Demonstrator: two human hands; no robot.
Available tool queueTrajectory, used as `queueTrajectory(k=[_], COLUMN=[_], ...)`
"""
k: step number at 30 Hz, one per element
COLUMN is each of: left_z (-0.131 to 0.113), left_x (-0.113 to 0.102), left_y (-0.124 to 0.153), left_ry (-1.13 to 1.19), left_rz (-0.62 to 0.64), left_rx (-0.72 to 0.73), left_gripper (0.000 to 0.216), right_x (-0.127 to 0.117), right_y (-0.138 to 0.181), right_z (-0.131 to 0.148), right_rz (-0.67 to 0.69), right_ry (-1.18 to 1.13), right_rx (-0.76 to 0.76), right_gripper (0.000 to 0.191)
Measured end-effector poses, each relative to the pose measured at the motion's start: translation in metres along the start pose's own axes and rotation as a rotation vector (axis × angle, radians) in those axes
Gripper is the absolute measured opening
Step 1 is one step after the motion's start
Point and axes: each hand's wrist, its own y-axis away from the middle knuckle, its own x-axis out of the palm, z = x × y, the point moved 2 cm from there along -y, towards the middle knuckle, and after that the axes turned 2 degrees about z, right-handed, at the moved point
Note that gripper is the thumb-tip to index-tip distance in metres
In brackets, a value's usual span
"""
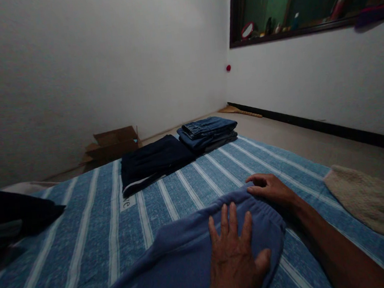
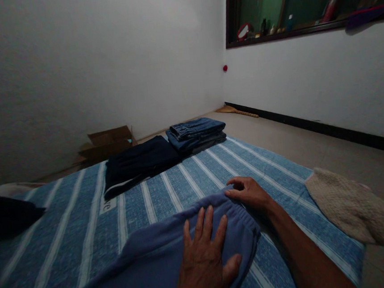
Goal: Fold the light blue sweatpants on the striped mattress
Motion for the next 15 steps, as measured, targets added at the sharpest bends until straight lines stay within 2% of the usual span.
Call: queueTrajectory(k=[6,10,15], left_z=[0.0008,0.0003,-0.0038], left_x=[0.0004,0.0008,0.0010], left_y=[-0.0003,0.0010,0.0020], left_ry=[0.015,-0.002,-0.010], left_rz=[0.014,-0.009,0.016], left_rx=[0.009,0.022,0.191], left_gripper=[0.074,0.072,0.060], right_x=[0.0015,0.0023,0.0045], right_y=[0.0004,-0.0002,-0.0010], right_z=[0.0005,0.0023,0.0027], right_rz=[0.009,-0.025,-0.021], right_ry=[-0.009,0.068,0.078], right_rx=[-0.006,-0.025,-0.032], right_gripper=[0.042,0.041,0.041])
